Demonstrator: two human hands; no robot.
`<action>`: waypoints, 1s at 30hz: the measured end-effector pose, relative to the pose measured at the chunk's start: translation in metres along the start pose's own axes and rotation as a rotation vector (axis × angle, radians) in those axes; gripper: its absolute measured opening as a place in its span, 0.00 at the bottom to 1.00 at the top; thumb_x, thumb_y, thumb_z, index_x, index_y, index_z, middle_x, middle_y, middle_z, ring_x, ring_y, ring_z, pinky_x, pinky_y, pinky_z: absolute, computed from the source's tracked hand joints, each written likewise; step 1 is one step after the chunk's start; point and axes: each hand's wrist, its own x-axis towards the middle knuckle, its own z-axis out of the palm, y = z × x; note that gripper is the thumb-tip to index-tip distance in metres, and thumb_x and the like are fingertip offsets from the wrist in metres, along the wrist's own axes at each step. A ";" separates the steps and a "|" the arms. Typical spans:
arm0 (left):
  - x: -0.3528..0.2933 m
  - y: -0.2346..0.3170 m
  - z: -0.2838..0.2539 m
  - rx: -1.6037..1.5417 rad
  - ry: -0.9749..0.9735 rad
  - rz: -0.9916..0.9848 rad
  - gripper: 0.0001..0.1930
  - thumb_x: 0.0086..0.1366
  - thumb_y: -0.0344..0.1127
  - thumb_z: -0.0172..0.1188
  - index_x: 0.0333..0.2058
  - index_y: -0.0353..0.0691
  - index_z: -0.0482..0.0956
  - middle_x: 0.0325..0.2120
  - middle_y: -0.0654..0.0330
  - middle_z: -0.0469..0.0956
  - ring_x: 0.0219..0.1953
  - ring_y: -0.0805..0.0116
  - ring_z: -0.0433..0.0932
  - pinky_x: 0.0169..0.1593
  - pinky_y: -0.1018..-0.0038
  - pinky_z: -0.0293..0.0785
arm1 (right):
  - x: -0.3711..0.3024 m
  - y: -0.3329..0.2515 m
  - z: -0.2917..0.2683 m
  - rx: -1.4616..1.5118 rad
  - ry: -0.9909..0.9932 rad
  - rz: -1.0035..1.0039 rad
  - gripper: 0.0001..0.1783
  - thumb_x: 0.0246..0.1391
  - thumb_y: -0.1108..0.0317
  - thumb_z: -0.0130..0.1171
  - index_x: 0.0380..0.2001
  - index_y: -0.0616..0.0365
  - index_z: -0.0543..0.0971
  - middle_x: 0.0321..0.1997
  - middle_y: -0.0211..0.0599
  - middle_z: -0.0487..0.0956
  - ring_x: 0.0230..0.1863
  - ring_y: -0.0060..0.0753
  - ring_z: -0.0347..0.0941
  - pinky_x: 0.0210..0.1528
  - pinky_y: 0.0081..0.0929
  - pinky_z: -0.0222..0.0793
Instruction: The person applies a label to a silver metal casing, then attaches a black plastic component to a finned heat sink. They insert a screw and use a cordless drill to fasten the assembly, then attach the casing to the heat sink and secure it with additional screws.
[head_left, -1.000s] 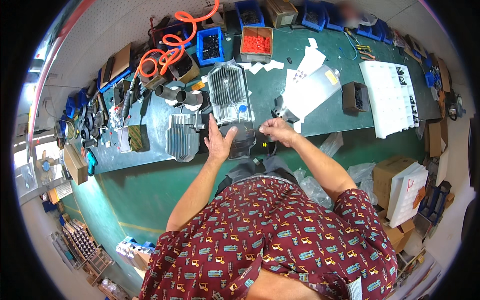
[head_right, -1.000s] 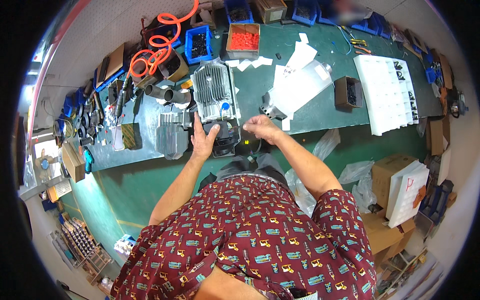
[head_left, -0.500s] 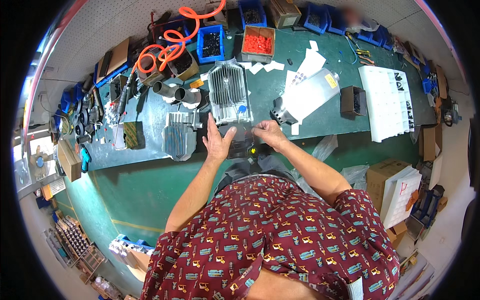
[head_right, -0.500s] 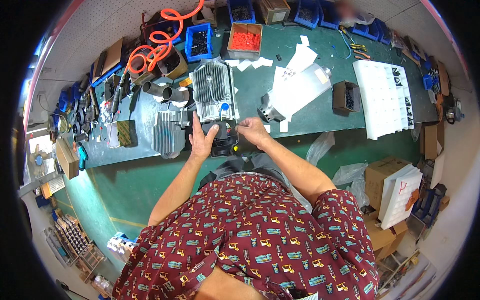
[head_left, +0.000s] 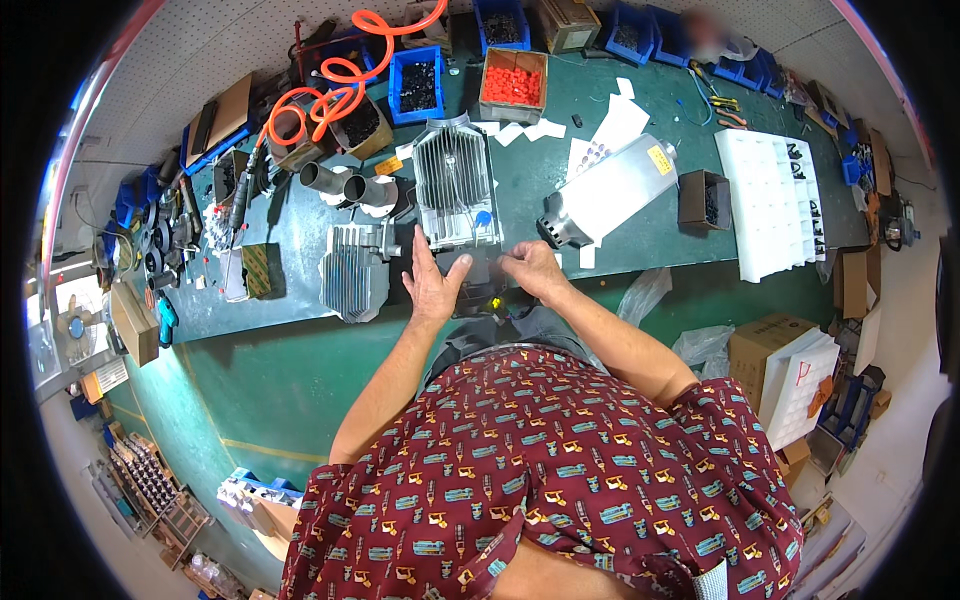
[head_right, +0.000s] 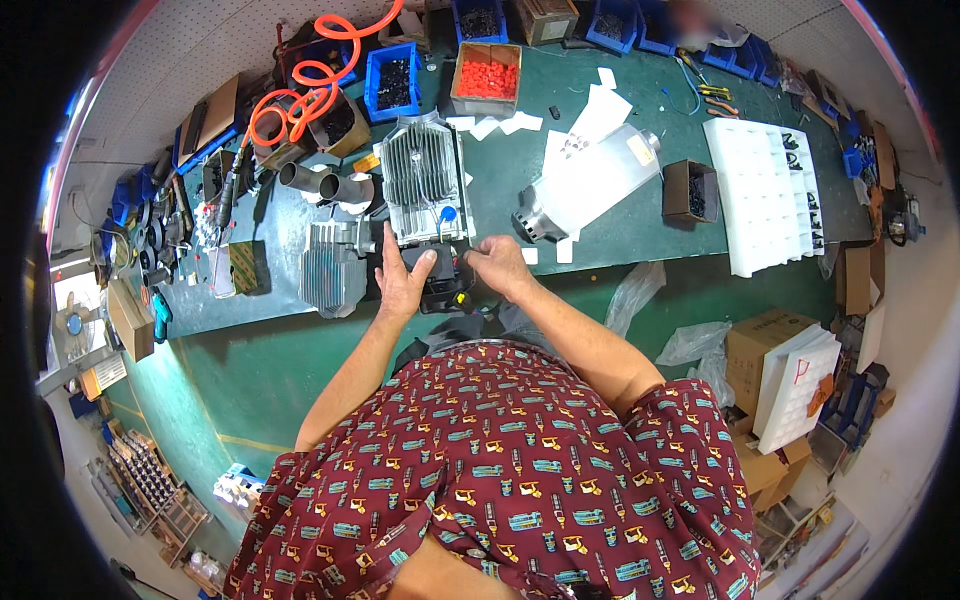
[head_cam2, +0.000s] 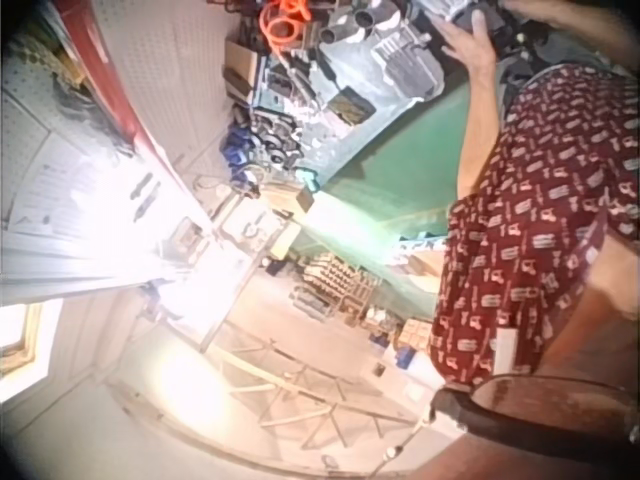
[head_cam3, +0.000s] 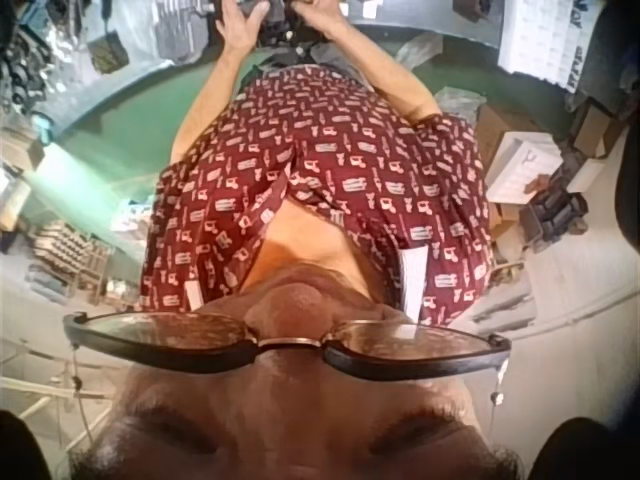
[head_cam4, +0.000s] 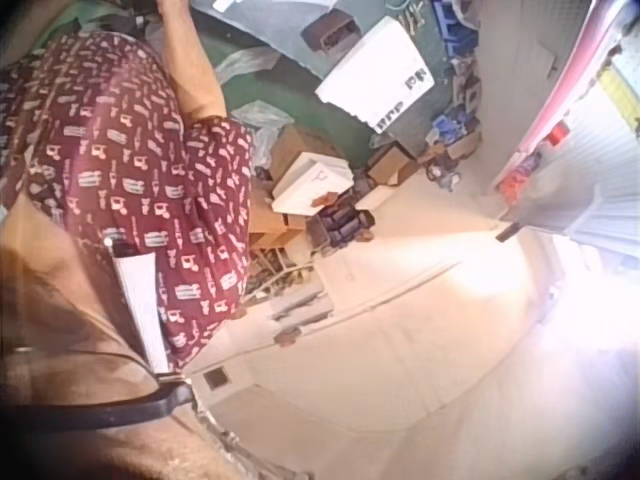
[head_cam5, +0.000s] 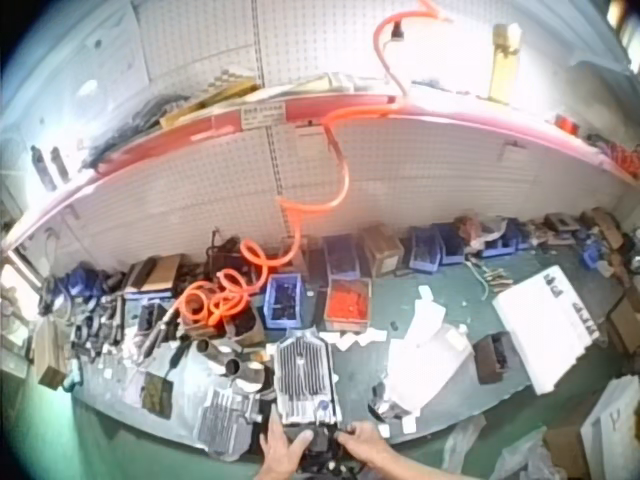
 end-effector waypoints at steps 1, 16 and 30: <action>0.000 0.001 -0.001 0.009 0.000 -0.003 0.57 0.62 0.60 0.66 0.77 0.48 0.36 0.76 0.50 0.48 0.77 0.48 0.48 0.71 0.31 0.34 | 0.003 0.000 -0.002 -0.035 -0.007 0.013 0.16 0.51 0.61 0.67 0.26 0.67 0.84 0.21 0.45 0.82 0.24 0.35 0.78 0.30 0.37 0.71; 0.002 -0.001 0.001 -0.008 0.025 0.014 0.60 0.60 0.61 0.68 0.77 0.46 0.35 0.76 0.49 0.48 0.77 0.49 0.48 0.72 0.32 0.35 | 0.018 0.010 -0.018 -0.084 -0.157 0.031 0.20 0.52 0.59 0.70 0.42 0.64 0.86 0.36 0.43 0.87 0.40 0.36 0.83 0.47 0.31 0.77; -0.049 -0.139 -0.078 -0.667 0.659 -0.019 0.26 0.71 0.32 0.59 0.65 0.33 0.67 0.44 0.59 0.79 0.37 0.75 0.75 0.38 0.77 0.73 | -0.001 0.042 -0.071 0.392 0.058 0.029 0.13 0.60 0.64 0.66 0.39 0.64 0.83 0.31 0.30 0.80 0.31 0.20 0.74 0.31 0.22 0.72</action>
